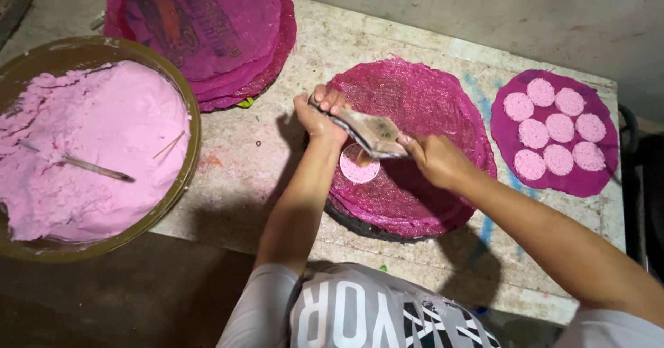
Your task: The person scoops pink dough from a bowl and uses a manual press to form round discs on a purple mat. They repeat this process, arranging the discs in rows.
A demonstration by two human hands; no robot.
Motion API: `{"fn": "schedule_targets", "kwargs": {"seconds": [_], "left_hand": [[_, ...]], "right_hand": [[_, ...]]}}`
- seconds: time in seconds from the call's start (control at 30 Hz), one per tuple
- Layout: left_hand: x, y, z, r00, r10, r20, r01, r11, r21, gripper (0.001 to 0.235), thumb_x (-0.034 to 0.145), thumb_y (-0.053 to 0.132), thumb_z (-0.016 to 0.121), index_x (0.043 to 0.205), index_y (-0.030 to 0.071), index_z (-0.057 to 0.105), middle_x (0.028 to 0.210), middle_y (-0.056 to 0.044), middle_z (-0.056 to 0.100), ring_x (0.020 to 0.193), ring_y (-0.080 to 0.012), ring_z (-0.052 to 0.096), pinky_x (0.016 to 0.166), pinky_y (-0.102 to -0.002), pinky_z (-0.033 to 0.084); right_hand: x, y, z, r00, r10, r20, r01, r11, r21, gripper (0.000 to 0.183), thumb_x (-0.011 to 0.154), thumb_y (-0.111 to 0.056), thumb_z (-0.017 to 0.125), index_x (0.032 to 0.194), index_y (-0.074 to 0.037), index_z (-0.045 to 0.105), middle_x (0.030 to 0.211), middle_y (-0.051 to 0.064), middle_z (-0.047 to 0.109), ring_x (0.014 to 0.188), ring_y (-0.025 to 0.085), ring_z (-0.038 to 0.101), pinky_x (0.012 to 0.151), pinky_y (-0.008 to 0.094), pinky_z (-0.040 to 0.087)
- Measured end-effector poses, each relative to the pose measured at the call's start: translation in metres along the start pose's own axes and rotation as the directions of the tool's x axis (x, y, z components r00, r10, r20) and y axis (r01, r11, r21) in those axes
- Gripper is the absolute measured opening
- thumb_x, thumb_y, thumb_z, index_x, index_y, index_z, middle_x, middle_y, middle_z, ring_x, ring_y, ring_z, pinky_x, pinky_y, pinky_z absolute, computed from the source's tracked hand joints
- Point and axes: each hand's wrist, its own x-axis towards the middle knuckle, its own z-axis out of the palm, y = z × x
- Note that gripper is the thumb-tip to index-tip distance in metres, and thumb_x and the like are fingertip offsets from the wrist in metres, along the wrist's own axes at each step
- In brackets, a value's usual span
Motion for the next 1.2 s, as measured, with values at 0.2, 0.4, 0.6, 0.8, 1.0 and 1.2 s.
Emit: {"fn": "schedule_targets", "kwargs": {"seconds": [0.2, 0.4, 0.6, 0.8, 1.0, 1.2], "left_hand": [[-0.008, 0.025, 0.004, 0.992, -0.118, 0.053, 0.118, 0.993, 0.014, 0.053, 0.100, 0.054, 0.028, 0.084, 0.009, 0.050, 0.074, -0.004, 0.052, 0.069, -0.0189, 0.056, 0.075, -0.036, 0.051], [-0.035, 0.015, -0.045, 0.878, -0.317, -0.359, 0.454, 0.307, 0.837, 0.083, 0.096, 0.070, 0.004, 0.144, 0.015, 0.042, 0.104, -0.010, 0.069, 0.051, -0.0098, 0.046, 0.035, -0.024, 0.027], [-0.078, 0.023, -0.081, 0.983, -0.163, 0.080, -0.108, -0.175, 0.979, 0.070, 0.105, 0.048, 0.031, 0.165, 0.014, 0.024, 0.125, -0.007, 0.074, 0.055, -0.0143, 0.060, 0.050, -0.029, 0.045], [-0.143, 0.044, -0.067, 0.739, -0.228, 0.633, -0.609, -0.629, 0.484, 0.027, 0.097, 0.028, 0.072, 0.120, 0.015, 0.070, 0.118, -0.003, 0.064, 0.091, -0.0245, 0.070, 0.075, -0.037, 0.058], [-0.153, 0.024, -0.038, 0.711, -0.254, 0.656, -0.634, -0.635, 0.441, 0.035, 0.077, 0.035, 0.083, 0.096, 0.008, 0.070, 0.107, -0.009, 0.058, 0.097, -0.0284, 0.059, 0.078, -0.041, 0.051], [-0.154, 0.015, -0.040, 0.722, -0.230, 0.652, -0.614, -0.649, 0.450, 0.015, 0.082, 0.022, 0.080, 0.089, 0.013, 0.070, 0.103, -0.004, 0.059, 0.097, -0.0253, 0.058, 0.081, -0.040, 0.048]], "right_hand": [[0.009, 0.012, 0.024, 0.986, -0.109, -0.126, 0.127, 0.982, 0.139, 0.052, 0.105, -0.046, 0.043, 0.097, -0.001, 0.068, 0.074, 0.022, 0.067, 0.069, 0.037, 0.066, 0.068, 0.053, 0.049], [0.007, 0.040, 0.042, 0.973, -0.144, -0.180, 0.192, 0.938, 0.290, 0.048, 0.104, -0.044, 0.045, 0.097, -0.002, 0.066, 0.062, 0.016, 0.060, 0.058, 0.025, 0.058, 0.061, 0.046, 0.047], [0.005, 0.063, 0.062, 0.938, -0.080, -0.338, 0.217, 0.896, 0.388, 0.058, 0.110, -0.046, 0.039, 0.083, -0.001, 0.063, 0.061, 0.007, 0.057, 0.056, 0.018, 0.055, 0.055, 0.039, 0.044], [-0.033, 0.083, 0.090, 0.907, 0.101, -0.410, 0.228, 0.700, 0.677, 0.057, 0.107, -0.052, 0.032, 0.095, -0.005, 0.062, 0.063, 0.003, 0.057, 0.052, 0.011, 0.052, 0.048, 0.029, 0.041], [-0.072, 0.091, 0.126, 0.864, 0.184, -0.468, 0.336, 0.482, 0.809, 0.070, 0.108, -0.062, 0.028, 0.091, -0.002, 0.060, 0.067, 0.003, 0.057, 0.056, 0.012, 0.052, 0.051, 0.028, 0.041], [-0.101, 0.108, 0.135, 0.825, 0.270, -0.497, 0.341, 0.465, 0.817, 0.073, 0.108, -0.065, 0.026, 0.090, -0.001, 0.058, 0.067, 0.005, 0.055, 0.056, 0.013, 0.050, 0.051, 0.028, 0.039]]}}
